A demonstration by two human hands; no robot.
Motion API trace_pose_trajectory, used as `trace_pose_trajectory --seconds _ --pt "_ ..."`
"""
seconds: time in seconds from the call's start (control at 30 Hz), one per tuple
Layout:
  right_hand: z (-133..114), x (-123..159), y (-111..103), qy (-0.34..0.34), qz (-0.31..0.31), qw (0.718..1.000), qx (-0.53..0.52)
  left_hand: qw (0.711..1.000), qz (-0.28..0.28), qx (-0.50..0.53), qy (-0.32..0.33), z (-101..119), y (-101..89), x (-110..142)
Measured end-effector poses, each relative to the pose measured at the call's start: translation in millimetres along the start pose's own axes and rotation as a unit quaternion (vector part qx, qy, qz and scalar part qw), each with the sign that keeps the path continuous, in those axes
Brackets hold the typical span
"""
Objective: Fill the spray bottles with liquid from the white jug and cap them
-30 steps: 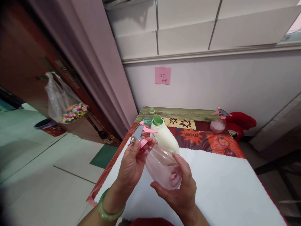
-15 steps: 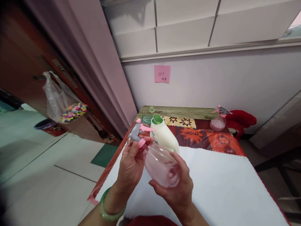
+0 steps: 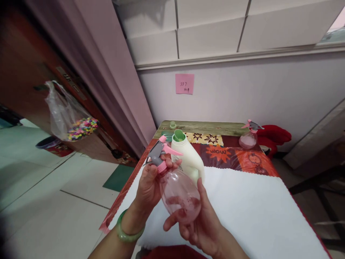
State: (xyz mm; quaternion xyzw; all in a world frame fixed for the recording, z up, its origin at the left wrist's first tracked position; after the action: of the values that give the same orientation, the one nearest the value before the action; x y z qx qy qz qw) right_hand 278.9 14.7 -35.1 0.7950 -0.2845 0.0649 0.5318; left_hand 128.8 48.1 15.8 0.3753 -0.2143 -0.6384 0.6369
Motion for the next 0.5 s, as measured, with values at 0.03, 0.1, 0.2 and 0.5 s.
trace_pose_trajectory --seconds 0.03,0.1,0.2,0.5 --pt "0.9 -1.3 0.9 0.016 -0.018 1.0 -0.016 1.0 0.002 -0.005 0.001 -0.1 -0.3 -0.4" --pt "0.7 -4.5 2.6 -0.013 -0.004 0.999 -0.032 1.0 0.011 -0.019 0.007 -0.4 -0.8 -0.8" --pt "-0.4 -7.4 6.8 -0.111 0.084 0.99 -0.023 0.999 0.02 -0.042 0.029 -1.4 -1.3 -0.6" --pt "12.9 -7.1 18.1 -0.281 0.131 0.944 0.115 0.996 0.08 -0.013 0.036 1.3 -6.7 -8.4"
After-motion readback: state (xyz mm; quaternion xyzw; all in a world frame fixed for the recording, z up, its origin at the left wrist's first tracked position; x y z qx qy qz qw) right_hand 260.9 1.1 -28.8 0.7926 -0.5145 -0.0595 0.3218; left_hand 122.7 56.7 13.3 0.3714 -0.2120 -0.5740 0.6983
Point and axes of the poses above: each hand's wrist, its own x-axis away from the middle knuckle, its own y-axis out of the palm, z = x × y, the point moved 2 cm from there along -x, towards the middle knuckle, and after that the axes turned 9 degrees about x, right-handed, at the moved point
